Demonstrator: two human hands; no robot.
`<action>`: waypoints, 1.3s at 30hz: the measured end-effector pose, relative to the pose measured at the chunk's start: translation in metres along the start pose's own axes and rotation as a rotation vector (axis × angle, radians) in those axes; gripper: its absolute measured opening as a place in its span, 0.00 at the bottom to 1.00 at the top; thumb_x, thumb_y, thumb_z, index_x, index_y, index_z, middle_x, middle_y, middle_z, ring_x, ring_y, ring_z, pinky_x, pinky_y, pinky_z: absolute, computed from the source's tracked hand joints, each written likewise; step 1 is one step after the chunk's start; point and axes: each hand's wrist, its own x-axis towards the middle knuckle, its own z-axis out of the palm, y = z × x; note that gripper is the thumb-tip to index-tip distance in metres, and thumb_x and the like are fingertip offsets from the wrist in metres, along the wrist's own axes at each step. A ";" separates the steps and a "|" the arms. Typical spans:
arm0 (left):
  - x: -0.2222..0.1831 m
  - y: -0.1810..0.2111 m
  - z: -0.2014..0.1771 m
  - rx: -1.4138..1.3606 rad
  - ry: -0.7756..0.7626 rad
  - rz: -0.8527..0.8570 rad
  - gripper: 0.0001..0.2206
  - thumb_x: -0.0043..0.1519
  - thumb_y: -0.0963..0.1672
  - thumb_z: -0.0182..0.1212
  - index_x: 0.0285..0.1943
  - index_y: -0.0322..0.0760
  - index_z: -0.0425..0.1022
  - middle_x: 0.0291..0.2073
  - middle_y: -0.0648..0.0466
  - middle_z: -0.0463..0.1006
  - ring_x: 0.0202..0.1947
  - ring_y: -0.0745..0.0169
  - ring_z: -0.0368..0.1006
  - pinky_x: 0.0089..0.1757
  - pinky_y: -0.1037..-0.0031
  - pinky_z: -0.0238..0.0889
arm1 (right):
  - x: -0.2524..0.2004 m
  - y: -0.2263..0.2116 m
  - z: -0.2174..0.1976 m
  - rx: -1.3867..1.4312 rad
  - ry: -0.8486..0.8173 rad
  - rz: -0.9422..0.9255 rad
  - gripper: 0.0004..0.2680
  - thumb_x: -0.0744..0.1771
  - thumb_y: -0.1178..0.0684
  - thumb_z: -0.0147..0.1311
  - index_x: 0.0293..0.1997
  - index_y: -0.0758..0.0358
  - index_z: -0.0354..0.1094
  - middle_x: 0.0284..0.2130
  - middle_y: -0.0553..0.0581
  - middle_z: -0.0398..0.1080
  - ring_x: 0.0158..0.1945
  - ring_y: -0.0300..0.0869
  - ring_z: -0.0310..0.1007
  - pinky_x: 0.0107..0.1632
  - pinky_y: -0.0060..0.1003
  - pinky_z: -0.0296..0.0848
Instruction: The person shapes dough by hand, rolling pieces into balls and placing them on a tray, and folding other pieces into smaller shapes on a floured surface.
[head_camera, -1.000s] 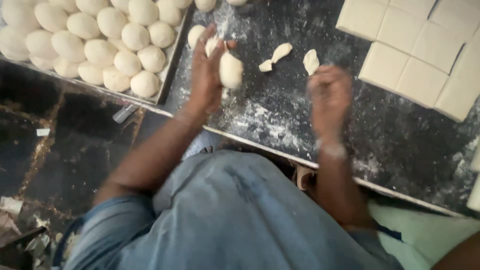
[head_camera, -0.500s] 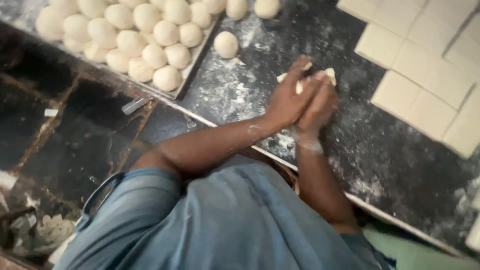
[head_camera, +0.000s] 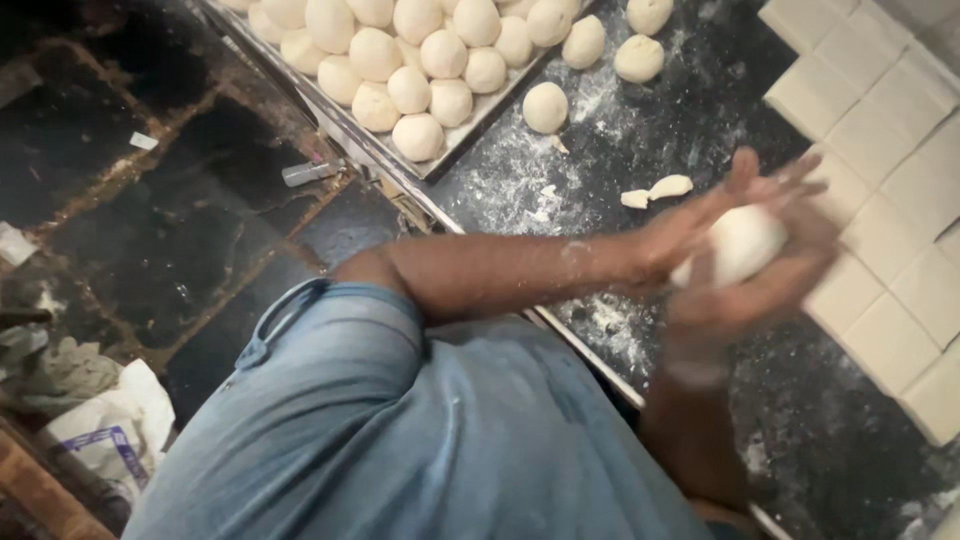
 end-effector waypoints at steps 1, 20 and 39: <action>0.010 0.016 -0.010 0.157 -0.057 0.179 0.45 0.62 0.67 0.38 0.84 0.51 0.34 0.81 0.46 0.37 0.81 0.51 0.38 0.75 0.61 0.44 | -0.018 -0.011 0.006 -0.053 -0.040 -0.085 0.18 0.70 0.45 0.65 0.56 0.60 0.55 0.49 0.56 0.57 0.54 0.44 0.61 0.55 0.41 0.68; -0.013 0.022 -0.008 -0.320 0.006 -0.225 0.32 0.74 0.55 0.46 0.79 0.27 0.55 0.68 0.34 0.64 0.69 0.46 0.65 0.63 0.62 0.69 | 0.001 0.028 -0.019 -0.211 -0.187 -0.222 0.22 0.72 0.35 0.56 0.56 0.64 0.53 0.51 0.64 0.53 0.59 0.50 0.56 0.59 0.47 0.73; -0.082 0.073 -0.055 0.372 -0.463 -0.952 0.19 0.62 0.52 0.66 0.48 0.30 0.80 0.37 0.47 0.81 0.36 0.61 0.77 0.38 0.71 0.70 | -0.041 -0.011 -0.039 -0.088 -0.795 0.150 0.09 0.61 0.70 0.53 0.41 0.67 0.72 0.38 0.59 0.73 0.41 0.43 0.76 0.41 0.37 0.76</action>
